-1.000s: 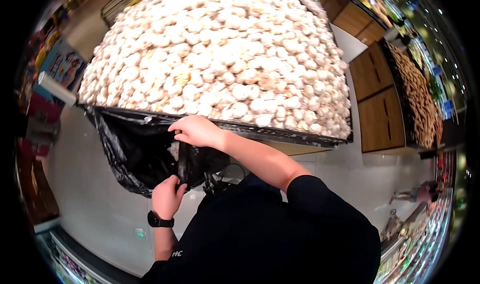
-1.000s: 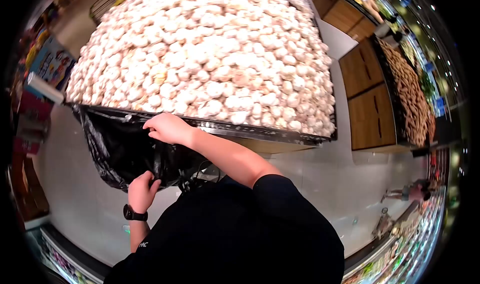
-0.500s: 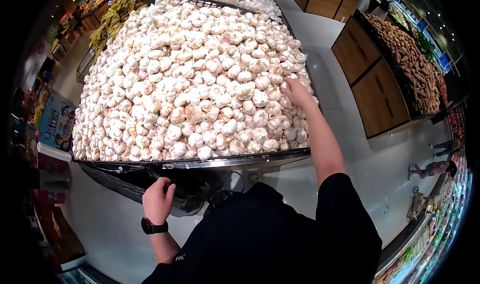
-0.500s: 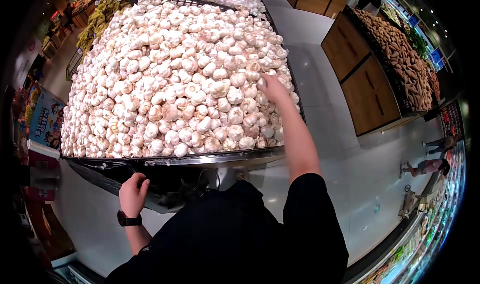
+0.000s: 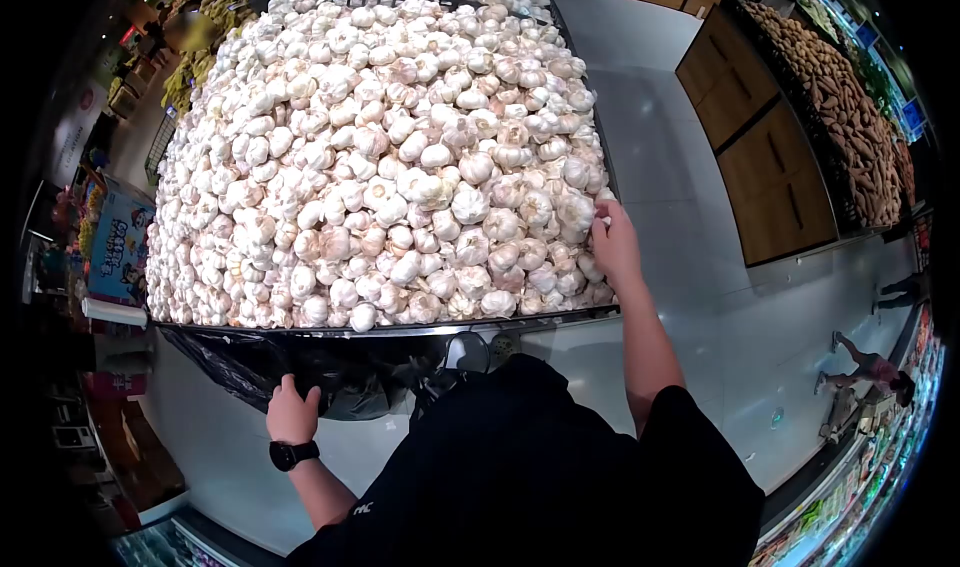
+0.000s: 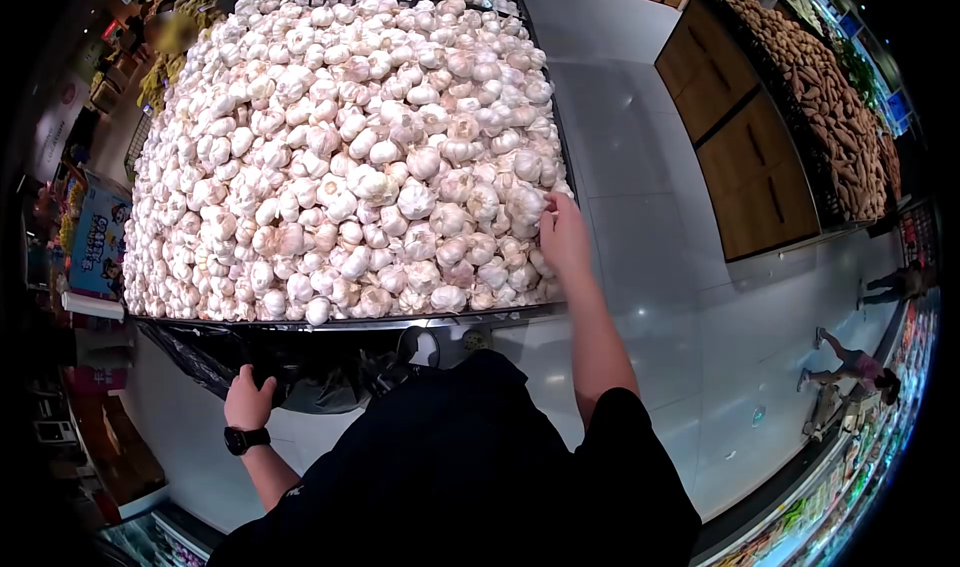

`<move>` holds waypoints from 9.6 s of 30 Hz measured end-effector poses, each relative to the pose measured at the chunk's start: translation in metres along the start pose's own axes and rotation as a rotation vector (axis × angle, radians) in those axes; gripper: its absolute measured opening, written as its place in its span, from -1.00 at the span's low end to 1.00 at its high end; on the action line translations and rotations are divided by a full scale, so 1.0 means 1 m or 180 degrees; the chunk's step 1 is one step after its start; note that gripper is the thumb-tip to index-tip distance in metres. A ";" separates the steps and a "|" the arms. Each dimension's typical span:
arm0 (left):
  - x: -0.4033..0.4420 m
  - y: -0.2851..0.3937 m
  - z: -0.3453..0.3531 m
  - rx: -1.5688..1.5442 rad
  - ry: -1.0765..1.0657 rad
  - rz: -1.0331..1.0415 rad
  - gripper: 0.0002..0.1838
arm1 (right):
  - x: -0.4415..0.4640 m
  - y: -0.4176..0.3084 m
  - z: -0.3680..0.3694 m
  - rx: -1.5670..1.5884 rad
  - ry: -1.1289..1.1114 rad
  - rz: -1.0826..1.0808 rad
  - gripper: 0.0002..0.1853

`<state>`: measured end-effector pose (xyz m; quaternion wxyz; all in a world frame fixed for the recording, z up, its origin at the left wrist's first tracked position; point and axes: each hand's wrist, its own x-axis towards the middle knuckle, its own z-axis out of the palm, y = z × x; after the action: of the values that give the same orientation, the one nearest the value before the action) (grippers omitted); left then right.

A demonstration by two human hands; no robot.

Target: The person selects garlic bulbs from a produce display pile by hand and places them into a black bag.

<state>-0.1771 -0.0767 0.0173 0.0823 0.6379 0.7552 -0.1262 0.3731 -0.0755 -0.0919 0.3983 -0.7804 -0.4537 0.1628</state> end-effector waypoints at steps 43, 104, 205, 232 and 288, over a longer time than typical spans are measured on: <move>0.080 0.395 0.004 -0.0020 0.1578 0.3895 -0.63 | 0.032 -0.002 0.023 -0.0413 0.0137 -0.0729 -0.51; 0.079 0.131 -0.044 -0.4324 0.1027 0.1705 -0.85 | 0.110 -0.021 -0.007 -0.1329 -0.1734 -0.1473 -0.74; 0.080 -0.054 0.047 -0.1945 0.0351 0.0482 -0.73 | 0.206 -0.226 0.199 -0.1957 -0.0164 -0.1301 -0.74; 0.079 -0.098 0.063 -0.2037 0.0305 0.0449 -0.73 | 0.199 -0.316 0.263 -0.2284 -0.0231 -0.1693 -0.86; 0.122 0.270 0.000 -0.0626 0.1587 0.3458 -0.46 | 0.052 -0.037 0.050 0.0168 0.0163 -0.0018 -0.44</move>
<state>0.0675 0.0798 -0.0404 0.0140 0.9320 0.3261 0.1576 0.3491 0.0019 -0.0889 0.4307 -0.7723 -0.4411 0.1535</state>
